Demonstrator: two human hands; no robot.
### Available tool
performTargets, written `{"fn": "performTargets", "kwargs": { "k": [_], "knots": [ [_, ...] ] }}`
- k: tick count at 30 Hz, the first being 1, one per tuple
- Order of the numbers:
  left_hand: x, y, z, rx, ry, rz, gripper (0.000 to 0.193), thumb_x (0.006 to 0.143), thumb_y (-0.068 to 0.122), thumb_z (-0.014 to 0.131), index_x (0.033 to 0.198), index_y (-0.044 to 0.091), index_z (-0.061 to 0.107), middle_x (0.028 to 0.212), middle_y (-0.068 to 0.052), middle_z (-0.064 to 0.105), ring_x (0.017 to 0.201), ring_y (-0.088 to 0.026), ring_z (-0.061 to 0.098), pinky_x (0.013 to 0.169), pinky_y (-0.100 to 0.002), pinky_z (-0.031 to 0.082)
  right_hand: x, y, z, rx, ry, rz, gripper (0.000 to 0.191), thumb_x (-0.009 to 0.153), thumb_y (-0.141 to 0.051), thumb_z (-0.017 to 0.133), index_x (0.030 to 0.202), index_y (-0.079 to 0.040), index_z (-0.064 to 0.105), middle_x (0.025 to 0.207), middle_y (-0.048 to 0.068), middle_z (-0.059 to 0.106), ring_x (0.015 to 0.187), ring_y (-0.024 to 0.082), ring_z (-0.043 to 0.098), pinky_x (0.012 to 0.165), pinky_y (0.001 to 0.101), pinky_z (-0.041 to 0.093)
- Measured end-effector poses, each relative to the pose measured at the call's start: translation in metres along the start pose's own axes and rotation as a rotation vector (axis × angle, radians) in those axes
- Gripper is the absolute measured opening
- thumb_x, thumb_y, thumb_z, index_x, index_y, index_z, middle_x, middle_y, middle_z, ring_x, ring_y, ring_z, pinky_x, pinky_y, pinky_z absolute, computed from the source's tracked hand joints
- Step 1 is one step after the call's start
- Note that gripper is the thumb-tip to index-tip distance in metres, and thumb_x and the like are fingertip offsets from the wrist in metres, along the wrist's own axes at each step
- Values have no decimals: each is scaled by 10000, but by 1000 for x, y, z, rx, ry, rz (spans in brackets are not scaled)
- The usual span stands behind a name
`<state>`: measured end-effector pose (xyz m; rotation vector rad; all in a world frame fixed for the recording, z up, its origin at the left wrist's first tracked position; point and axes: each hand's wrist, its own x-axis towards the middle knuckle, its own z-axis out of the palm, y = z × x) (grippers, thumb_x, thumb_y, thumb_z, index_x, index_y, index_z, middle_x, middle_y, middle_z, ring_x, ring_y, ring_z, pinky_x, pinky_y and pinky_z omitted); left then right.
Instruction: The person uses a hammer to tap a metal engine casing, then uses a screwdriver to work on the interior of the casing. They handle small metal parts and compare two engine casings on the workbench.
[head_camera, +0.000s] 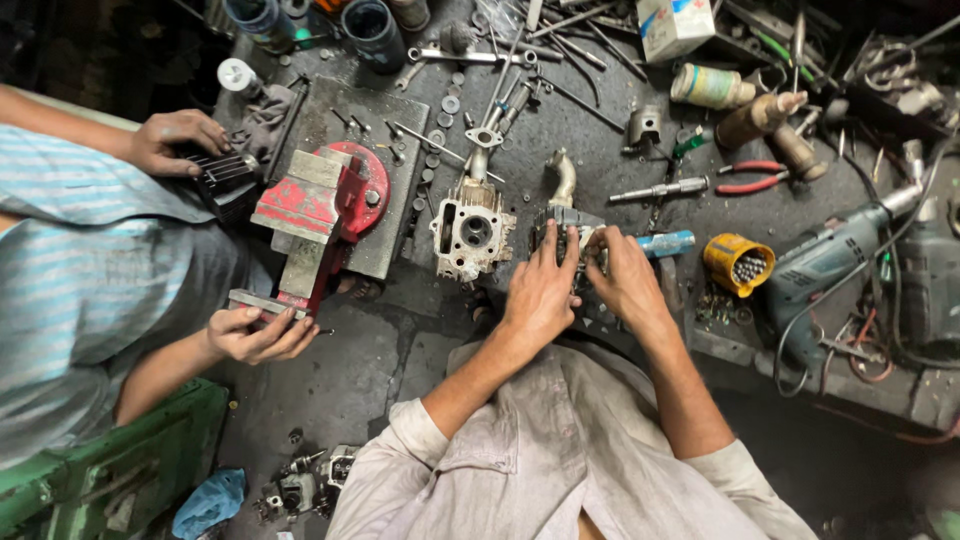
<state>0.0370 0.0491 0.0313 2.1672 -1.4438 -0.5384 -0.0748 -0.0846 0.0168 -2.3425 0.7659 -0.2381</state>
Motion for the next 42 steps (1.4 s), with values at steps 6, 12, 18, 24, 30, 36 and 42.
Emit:
{"fn": "performTargets", "kwargs": {
  "k": [6, 12, 18, 24, 30, 36, 42],
  "knots": [
    [2, -7, -2, 14, 21, 76, 1119, 632, 189, 894, 1535, -45, 276, 1567, -392, 272, 1281, -423, 542, 926, -464, 492, 4, 0, 1, -17, 0, -89, 305, 841, -13, 689, 1108, 0, 541, 991, 215, 642, 957, 433, 592, 820, 522, 475],
    [10, -11, -4, 30, -1, 115, 1045, 693, 209, 875, 1526, -53, 302, 1542, -409, 295, 1172, -459, 603, 898, -488, 513, 2, -4, 8, -15, 45, -3, 165, 922, -26, 618, 1072, -16, 551, 971, 208, 632, 951, 432, 587, 808, 523, 463],
    [14, -17, -4, -12, -144, 69, 1063, 710, 214, 869, 1550, -24, 261, 1571, -412, 230, 1019, -460, 665, 802, -456, 573, -4, -9, 18, -20, 131, 29, 129, 941, -25, 585, 1066, -18, 549, 985, 191, 606, 949, 418, 572, 791, 519, 450],
    [12, -21, -4, -27, -103, 102, 1066, 715, 157, 847, 1585, -1, 252, 1605, -405, 202, 984, -439, 704, 699, -429, 606, -6, -16, 22, -26, 124, 18, 215, 925, 29, 558, 1135, -15, 556, 1063, 184, 590, 1013, 401, 571, 828, 506, 443],
    [9, -13, 3, -76, -53, 9, 1067, 690, 203, 877, 1571, 91, 286, 1634, -328, 214, 993, -431, 702, 682, -454, 601, -6, -6, 8, -44, 71, -79, 334, 871, 22, 621, 1199, -9, 573, 1059, 187, 598, 980, 398, 576, 806, 497, 462],
    [9, 10, 11, -65, -12, -98, 1081, 688, 150, 863, 1591, 149, 268, 1663, -259, 192, 1029, -445, 686, 720, -493, 586, -5, 23, -17, 108, -50, -180, 345, 891, -38, 665, 1219, -10, 563, 1089, 175, 625, 1036, 376, 612, 877, 463, 500],
    [9, 31, 22, -44, 13, -207, 1089, 688, 74, 824, 1602, 182, 243, 1673, -226, 184, 1037, -462, 675, 730, -509, 581, -10, 52, -47, 63, -56, -232, 363, 914, -88, 690, 1253, -26, 575, 1147, 164, 633, 1104, 369, 601, 947, 463, 478]
  ]
}}
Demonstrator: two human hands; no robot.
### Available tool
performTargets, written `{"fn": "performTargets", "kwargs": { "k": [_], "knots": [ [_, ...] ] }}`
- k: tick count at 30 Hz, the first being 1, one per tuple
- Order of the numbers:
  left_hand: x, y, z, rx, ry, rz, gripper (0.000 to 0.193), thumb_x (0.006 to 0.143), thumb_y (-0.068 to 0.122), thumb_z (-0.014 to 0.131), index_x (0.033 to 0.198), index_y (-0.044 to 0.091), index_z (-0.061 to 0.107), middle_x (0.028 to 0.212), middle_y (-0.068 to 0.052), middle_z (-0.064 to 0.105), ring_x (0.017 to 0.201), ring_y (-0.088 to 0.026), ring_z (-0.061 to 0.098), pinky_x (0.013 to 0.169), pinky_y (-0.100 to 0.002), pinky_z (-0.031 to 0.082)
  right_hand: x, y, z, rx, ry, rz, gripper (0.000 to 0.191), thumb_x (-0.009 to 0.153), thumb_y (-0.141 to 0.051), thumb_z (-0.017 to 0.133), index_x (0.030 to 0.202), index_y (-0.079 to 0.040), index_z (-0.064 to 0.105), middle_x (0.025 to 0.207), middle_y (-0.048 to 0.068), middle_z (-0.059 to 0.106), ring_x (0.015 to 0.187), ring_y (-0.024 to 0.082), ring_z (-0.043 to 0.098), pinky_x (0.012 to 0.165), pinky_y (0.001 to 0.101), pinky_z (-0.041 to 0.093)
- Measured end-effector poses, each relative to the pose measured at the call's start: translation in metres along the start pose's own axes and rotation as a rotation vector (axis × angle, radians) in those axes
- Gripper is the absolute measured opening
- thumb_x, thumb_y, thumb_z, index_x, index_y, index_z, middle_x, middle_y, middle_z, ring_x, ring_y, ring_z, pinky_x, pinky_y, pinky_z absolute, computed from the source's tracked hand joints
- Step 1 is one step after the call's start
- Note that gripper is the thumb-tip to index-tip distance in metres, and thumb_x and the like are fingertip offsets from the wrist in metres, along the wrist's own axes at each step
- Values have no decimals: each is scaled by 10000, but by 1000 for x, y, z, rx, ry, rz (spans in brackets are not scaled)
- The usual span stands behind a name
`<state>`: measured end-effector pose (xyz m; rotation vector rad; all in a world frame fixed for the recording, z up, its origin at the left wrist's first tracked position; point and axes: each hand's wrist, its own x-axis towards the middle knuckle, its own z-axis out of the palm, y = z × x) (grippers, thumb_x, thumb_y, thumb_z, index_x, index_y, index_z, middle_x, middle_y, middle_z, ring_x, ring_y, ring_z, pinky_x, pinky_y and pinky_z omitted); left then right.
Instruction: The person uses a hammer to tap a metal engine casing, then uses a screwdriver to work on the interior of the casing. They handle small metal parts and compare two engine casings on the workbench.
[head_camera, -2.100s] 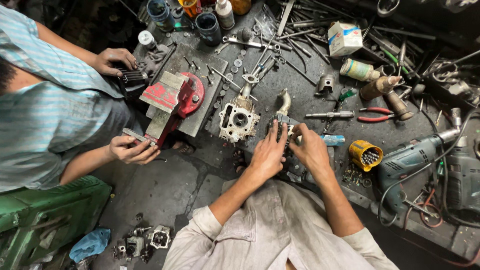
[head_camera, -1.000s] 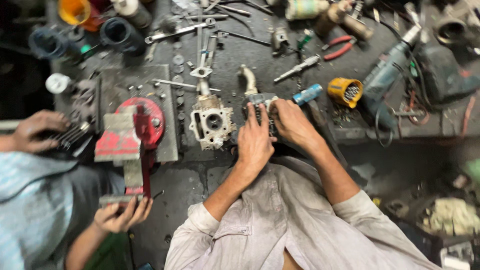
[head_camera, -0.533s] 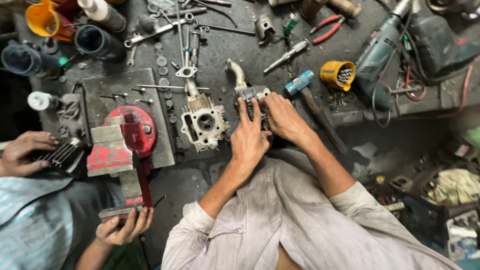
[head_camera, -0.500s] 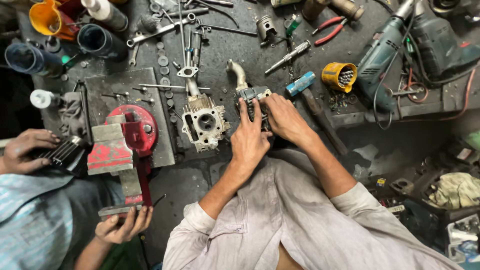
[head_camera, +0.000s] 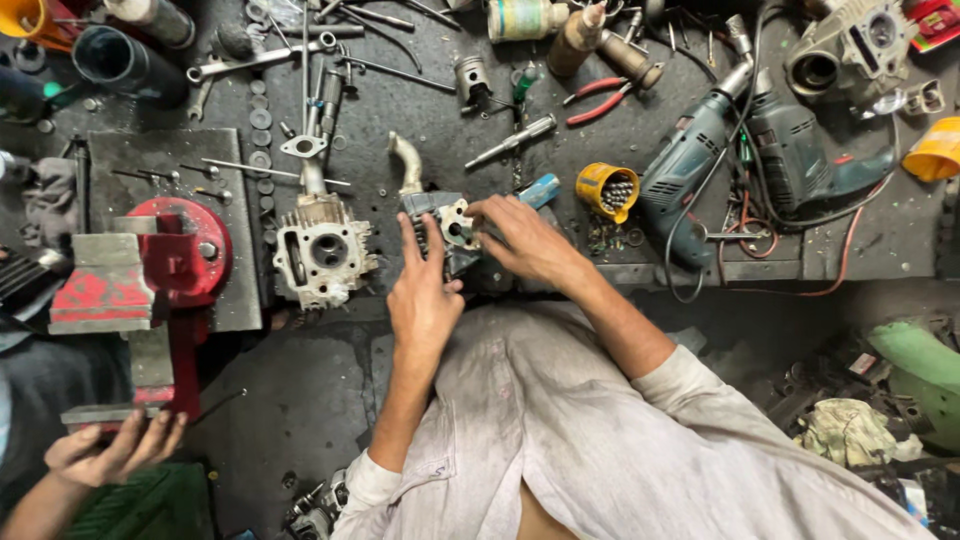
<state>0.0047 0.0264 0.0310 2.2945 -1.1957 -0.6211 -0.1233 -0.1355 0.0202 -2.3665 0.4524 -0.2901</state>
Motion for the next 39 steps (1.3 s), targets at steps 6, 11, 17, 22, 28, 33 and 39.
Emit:
{"fn": "performTargets", "kwargs": {
  "k": [6, 11, 17, 22, 28, 33, 39],
  "knots": [
    [0, 12, 4, 13, 39, -65, 1102, 683, 56, 813, 1602, 268, 243, 1682, -168, 192, 1067, -469, 664, 757, -528, 574, 0, 22, -35, -197, -39, 91, 390, 915, -124, 706, 1282, -60, 590, 1197, 146, 623, 1160, 353, 560, 978, 472, 447],
    [-2, 20, 6, 26, 24, -128, 1091, 699, 67, 805, 1596, 313, 234, 1691, -129, 191, 1037, -456, 679, 765, -527, 577, 19, 63, -43, -445, 125, -110, 501, 786, -93, 704, 1275, -46, 605, 1269, 148, 619, 1213, 343, 541, 1003, 468, 440],
    [0, 21, 4, 15, -1, -177, 1102, 704, 57, 791, 1603, 325, 212, 1692, -128, 188, 1002, -457, 689, 786, -523, 580, 56, 114, -32, -563, -17, -46, 273, 860, -45, 651, 1123, -103, 696, 1092, 101, 651, 1119, 330, 608, 940, 474, 482],
    [-3, 15, 3, -6, 20, -134, 1085, 697, 61, 791, 1595, 307, 234, 1688, -159, 195, 1007, -482, 676, 789, -527, 580, 60, 138, -40, -648, -79, -36, 267, 757, -48, 661, 1008, -110, 729, 1024, 66, 681, 1065, 293, 643, 819, 468, 489],
    [-2, 6, 4, -15, 17, -104, 1093, 683, 68, 790, 1599, 284, 234, 1683, -180, 196, 1000, -485, 677, 792, -524, 585, 44, 174, -86, -752, 24, 64, 289, 683, -91, 760, 965, -156, 764, 986, 60, 686, 1000, 308, 655, 835, 458, 528],
    [-1, -1, -2, -36, 37, -36, 1099, 664, 79, 802, 1589, 261, 237, 1676, -215, 195, 999, -489, 677, 793, -530, 583, 23, 177, -112, -691, 327, 142, 175, 812, -50, 743, 962, -134, 774, 1076, 83, 697, 980, 319, 661, 805, 452, 538],
    [8, -18, -18, -13, -56, 36, 1132, 637, 217, 879, 1581, 219, 253, 1600, -280, 306, 928, -476, 695, 778, -522, 582, 14, 126, -115, -290, 353, 198, 95, 989, -85, 741, 1083, -85, 758, 1102, 113, 714, 933, 286, 687, 841, 394, 535]
  ]
}}
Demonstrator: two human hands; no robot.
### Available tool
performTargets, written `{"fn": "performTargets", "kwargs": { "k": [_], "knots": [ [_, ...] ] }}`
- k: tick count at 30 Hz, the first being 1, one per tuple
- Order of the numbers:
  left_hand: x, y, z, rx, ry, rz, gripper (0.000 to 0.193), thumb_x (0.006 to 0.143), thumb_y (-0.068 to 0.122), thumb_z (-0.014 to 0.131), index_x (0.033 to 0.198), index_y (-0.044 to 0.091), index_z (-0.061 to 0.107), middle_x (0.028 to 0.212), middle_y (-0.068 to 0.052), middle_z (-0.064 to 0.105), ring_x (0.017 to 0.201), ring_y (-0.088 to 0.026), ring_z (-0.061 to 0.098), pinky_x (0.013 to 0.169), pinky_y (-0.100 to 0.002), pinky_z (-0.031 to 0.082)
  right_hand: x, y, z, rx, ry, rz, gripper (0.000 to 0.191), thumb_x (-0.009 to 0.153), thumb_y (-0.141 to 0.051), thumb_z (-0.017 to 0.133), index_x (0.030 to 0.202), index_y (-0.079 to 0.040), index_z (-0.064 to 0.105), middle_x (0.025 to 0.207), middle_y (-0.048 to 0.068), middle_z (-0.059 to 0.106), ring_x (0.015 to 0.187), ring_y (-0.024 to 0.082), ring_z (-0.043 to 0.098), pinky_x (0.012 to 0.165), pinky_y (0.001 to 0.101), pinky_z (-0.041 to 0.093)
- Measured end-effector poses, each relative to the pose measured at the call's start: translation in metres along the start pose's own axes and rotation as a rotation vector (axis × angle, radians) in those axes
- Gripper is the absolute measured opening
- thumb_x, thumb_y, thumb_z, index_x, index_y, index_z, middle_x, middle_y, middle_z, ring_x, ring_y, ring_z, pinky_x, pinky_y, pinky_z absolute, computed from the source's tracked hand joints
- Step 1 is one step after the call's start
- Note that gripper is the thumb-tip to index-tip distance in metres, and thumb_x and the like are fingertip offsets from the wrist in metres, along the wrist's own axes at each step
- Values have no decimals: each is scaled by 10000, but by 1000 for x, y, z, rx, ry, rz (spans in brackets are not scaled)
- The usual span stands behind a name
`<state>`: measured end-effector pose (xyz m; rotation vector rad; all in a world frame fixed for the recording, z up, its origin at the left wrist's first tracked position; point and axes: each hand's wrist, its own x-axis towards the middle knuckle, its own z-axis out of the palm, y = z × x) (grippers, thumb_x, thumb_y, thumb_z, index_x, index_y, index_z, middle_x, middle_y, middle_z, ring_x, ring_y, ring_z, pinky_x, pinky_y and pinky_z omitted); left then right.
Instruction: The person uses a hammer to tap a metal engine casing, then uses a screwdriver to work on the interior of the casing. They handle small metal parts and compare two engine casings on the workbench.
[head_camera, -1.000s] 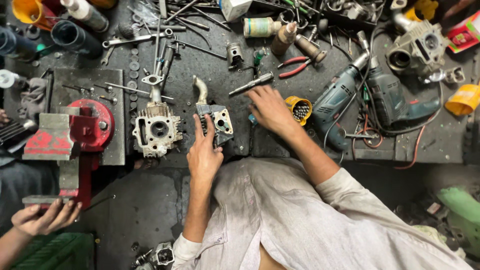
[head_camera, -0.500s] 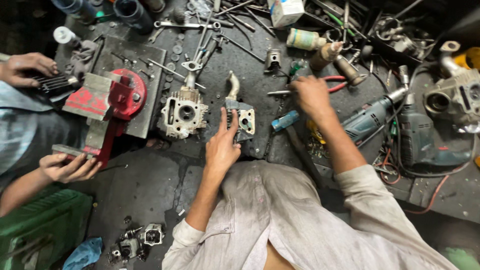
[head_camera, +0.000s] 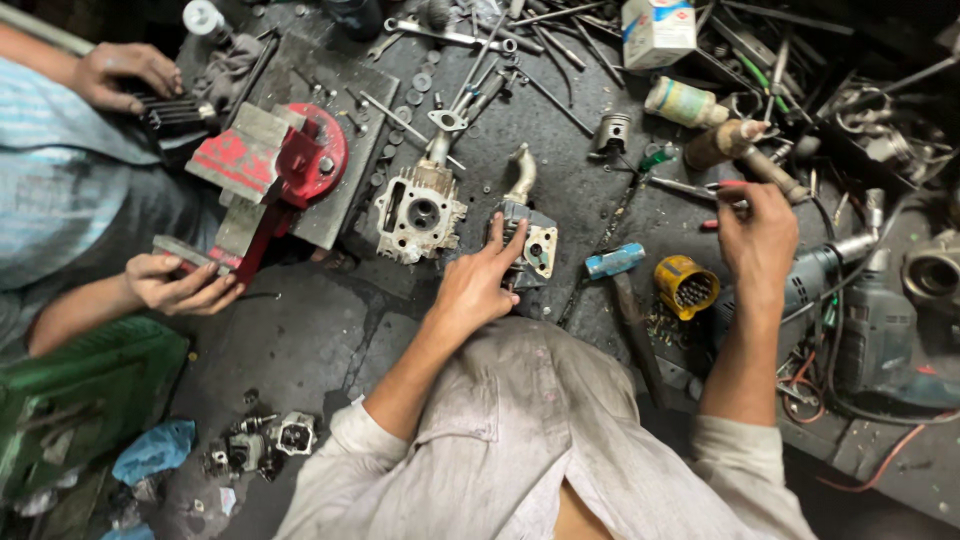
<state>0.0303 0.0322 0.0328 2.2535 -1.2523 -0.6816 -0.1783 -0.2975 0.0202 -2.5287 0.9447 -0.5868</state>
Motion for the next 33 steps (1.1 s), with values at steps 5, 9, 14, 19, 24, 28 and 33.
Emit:
{"fn": "performTargets", "kwargs": {
  "k": [5, 9, 14, 19, 24, 28, 33],
  "knots": [
    [19, -13, -17, 139, -104, 141, 1102, 663, 448, 870, 1563, 163, 302, 1496, -343, 403, 934, -432, 706, 735, -510, 576, -12, -46, 2, 326, -147, -35, 187, 1048, -116, 728, 1227, -65, 727, 1116, 89, 740, 987, 158, 677, 872, 301, 525],
    [45, -16, -29, 185, -73, 130, 925, 802, 528, 797, 1528, 115, 401, 1336, -221, 619, 985, -427, 694, 784, -548, 550, -27, -60, 4, 429, -199, 148, 218, 1033, -111, 692, 1240, -47, 709, 1091, 62, 749, 907, 125, 645, 813, 284, 520],
    [68, -14, -31, 169, 114, 156, 769, 851, 524, 743, 1437, 80, 517, 1295, -205, 642, 1128, -390, 662, 889, -505, 543, -48, -51, 1, 618, -190, 227, 220, 1044, -78, 635, 1249, -4, 664, 1124, 77, 736, 1048, 123, 691, 926, 269, 543],
    [76, 1, -11, 65, 202, 215, 679, 868, 484, 750, 1369, 58, 584, 1401, -216, 589, 1261, -398, 563, 984, -498, 494, -62, -40, 2, 725, -160, 291, 197, 1056, -65, 612, 1233, 1, 665, 1124, 81, 727, 1055, 130, 684, 949, 274, 540],
    [69, 8, 11, -17, 356, 272, 510, 917, 368, 697, 1320, 61, 638, 1439, -247, 556, 1343, -441, 489, 1075, -521, 418, -62, -57, 13, 668, -194, 257, 193, 1030, -85, 633, 1199, -16, 694, 1092, 65, 741, 1018, 125, 692, 917, 275, 547],
    [70, 14, 22, -222, 439, 234, 295, 1050, 237, 595, 1270, 56, 671, 1410, -182, 616, 1348, -398, 540, 1126, -496, 420, -60, -93, 35, 576, -377, 213, 210, 961, -113, 681, 1152, -46, 739, 1053, 49, 765, 972, 135, 697, 841, 304, 549],
    [69, 21, 23, -318, 422, 270, 223, 1049, 178, 572, 1194, 58, 692, 1294, -131, 679, 1239, -329, 628, 1081, -448, 470, -60, -135, 64, 540, -436, -171, 319, 878, -122, 746, 1168, -17, 665, 1078, 135, 694, 1016, 289, 667, 878, 377, 521]
  ]
}}
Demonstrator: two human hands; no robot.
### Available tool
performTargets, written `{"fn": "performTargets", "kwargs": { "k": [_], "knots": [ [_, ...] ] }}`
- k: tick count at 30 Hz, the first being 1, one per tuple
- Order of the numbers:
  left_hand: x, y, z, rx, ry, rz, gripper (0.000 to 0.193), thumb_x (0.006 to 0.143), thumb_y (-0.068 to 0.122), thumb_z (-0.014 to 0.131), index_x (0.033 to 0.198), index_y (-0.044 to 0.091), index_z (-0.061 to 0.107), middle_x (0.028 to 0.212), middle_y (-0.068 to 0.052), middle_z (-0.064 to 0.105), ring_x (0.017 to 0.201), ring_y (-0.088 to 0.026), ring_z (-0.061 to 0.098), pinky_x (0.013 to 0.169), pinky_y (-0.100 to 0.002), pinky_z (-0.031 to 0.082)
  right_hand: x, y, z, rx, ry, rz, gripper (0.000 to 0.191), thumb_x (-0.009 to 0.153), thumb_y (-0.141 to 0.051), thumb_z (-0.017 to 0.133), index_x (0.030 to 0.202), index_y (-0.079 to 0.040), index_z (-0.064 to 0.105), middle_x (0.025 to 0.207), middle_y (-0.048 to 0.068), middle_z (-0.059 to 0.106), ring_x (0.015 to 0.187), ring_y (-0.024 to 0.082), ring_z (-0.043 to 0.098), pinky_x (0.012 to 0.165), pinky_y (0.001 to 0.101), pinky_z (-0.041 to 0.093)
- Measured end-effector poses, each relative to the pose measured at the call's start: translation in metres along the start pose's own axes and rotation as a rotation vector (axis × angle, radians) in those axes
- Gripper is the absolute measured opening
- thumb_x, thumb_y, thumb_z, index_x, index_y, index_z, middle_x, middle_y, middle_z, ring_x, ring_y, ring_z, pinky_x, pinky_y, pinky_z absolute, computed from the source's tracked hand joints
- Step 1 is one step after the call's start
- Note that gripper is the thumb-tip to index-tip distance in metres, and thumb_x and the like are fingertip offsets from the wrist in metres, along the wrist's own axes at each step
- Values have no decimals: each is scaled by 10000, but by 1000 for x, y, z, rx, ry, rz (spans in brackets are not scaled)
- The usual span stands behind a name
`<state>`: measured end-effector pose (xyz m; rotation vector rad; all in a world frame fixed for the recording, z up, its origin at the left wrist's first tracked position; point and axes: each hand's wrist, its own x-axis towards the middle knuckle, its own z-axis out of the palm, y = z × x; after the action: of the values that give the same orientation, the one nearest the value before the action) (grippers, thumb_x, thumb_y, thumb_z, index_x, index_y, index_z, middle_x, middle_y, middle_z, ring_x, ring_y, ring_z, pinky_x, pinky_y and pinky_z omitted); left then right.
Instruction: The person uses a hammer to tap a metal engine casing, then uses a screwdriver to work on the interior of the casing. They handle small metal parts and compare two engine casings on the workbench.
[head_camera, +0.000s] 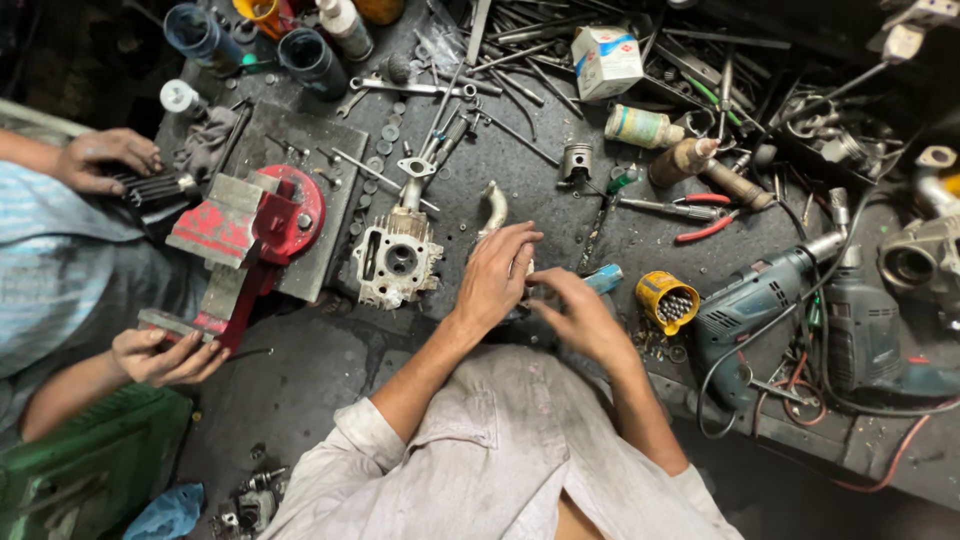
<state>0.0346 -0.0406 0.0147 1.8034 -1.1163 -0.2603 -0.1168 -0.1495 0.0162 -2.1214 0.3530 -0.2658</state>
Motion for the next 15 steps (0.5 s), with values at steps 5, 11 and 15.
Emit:
{"fn": "performTargets", "kwargs": {
  "k": [5, 11, 15],
  "knots": [
    [10, -4, -4, -97, -14, 16, 205, 1044, 118, 555, 1184, 43, 686, 1277, -132, 685, 1191, -331, 667, 1000, -410, 532, 10, -9, 15, -146, -49, 20, 294, 858, -104, 756, 1085, -13, 595, 1019, 166, 637, 965, 384, 607, 837, 465, 490],
    [22, -13, 7, -213, -50, -186, 374, 1023, 170, 563, 1371, 38, 527, 1275, -123, 697, 1097, -279, 707, 953, -387, 557, 13, -15, 29, -256, 62, 7, 314, 826, -38, 686, 1090, 25, 526, 1032, 207, 568, 977, 433, 585, 809, 513, 482],
    [23, -21, 11, -261, -77, -286, 489, 1028, 232, 541, 1460, 35, 424, 1359, -150, 623, 1095, -278, 695, 929, -395, 561, 15, -12, 38, -273, 86, 78, 261, 857, 4, 623, 1097, 30, 524, 1055, 216, 573, 1008, 428, 597, 823, 512, 498]
  ]
}}
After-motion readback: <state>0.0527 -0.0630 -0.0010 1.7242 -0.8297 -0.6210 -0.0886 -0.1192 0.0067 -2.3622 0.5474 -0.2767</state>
